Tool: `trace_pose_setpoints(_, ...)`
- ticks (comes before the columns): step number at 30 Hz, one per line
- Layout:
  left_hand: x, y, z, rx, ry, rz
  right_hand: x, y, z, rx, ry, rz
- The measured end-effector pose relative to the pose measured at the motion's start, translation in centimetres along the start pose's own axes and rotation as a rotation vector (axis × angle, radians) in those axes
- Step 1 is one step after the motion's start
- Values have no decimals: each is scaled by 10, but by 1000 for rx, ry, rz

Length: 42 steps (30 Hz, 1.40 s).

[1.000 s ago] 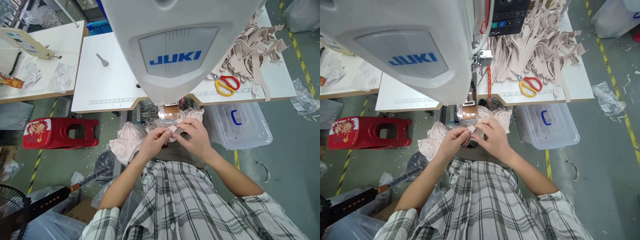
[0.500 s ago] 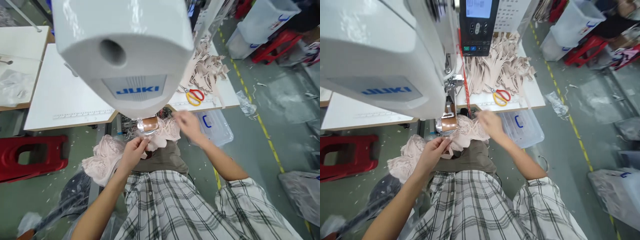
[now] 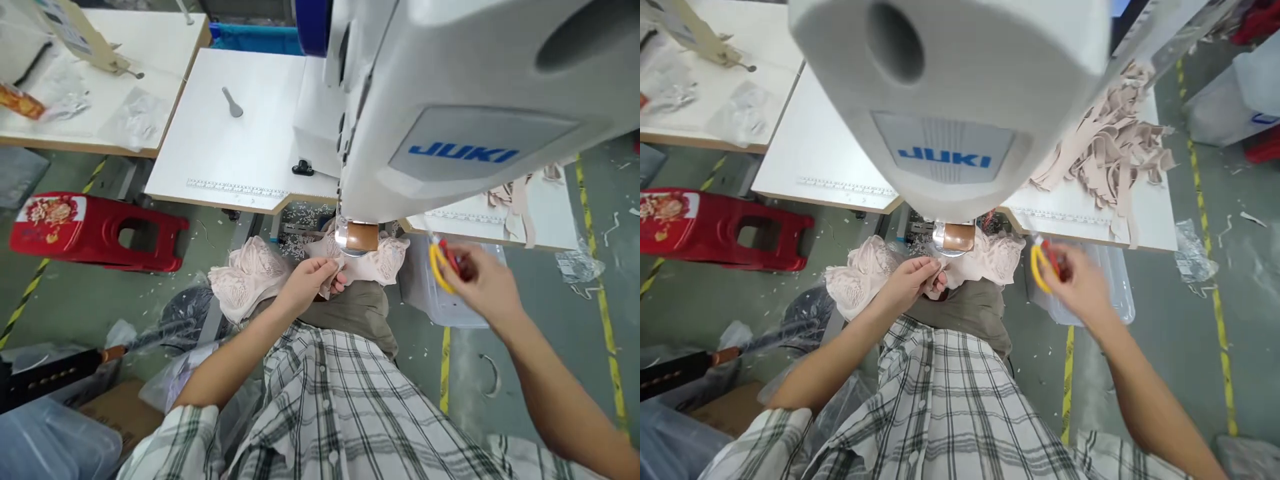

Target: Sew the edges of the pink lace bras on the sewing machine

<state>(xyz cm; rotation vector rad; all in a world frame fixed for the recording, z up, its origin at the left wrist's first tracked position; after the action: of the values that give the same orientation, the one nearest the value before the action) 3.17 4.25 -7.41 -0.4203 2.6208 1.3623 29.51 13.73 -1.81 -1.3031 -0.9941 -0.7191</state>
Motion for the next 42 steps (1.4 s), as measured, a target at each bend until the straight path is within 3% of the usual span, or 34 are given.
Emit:
trace_pose_setpoints(3, -1, 2, 1, 3, 8, -43, -21, -46, -57, 224, -137, 97)
trace_pose_setpoints(5, -2, 2, 1, -5, 6, -18, -28, -72, -77, 343, -133, 102)
trace_pose_setpoints(10, -6, 2, -1, -27, -5, 121, -33, -96, -75, 436, -47, 102)
trace_pose_setpoints(19, 5, -1, 0, -14, 57, 172, -54, -96, -71, 436, -167, 145)
trace_pose_setpoints(26, 11, -2, 0, -43, -33, -88, -45, -74, -73, 234, -176, 265)
trace_pose_setpoints(30, 17, -2, 0, -67, 10, -175, -48, -78, -74, 219, -189, 298)
trace_pose_setpoints(42, 24, 6, -4, -155, 119, 124, -72, -99, -57, 201, -269, 291)
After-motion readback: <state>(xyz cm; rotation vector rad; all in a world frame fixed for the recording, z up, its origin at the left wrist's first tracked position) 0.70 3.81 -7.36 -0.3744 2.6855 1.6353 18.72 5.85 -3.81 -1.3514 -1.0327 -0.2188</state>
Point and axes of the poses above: each hand's wrist, its own z-axis towards the middle knuckle, its own x-axis out of the back of the hand, y = z × x, the point moved 9 cm from there along z, towards the middle knuckle, and after that the axes turned 8 degrees about y, right-handed, at the moved point
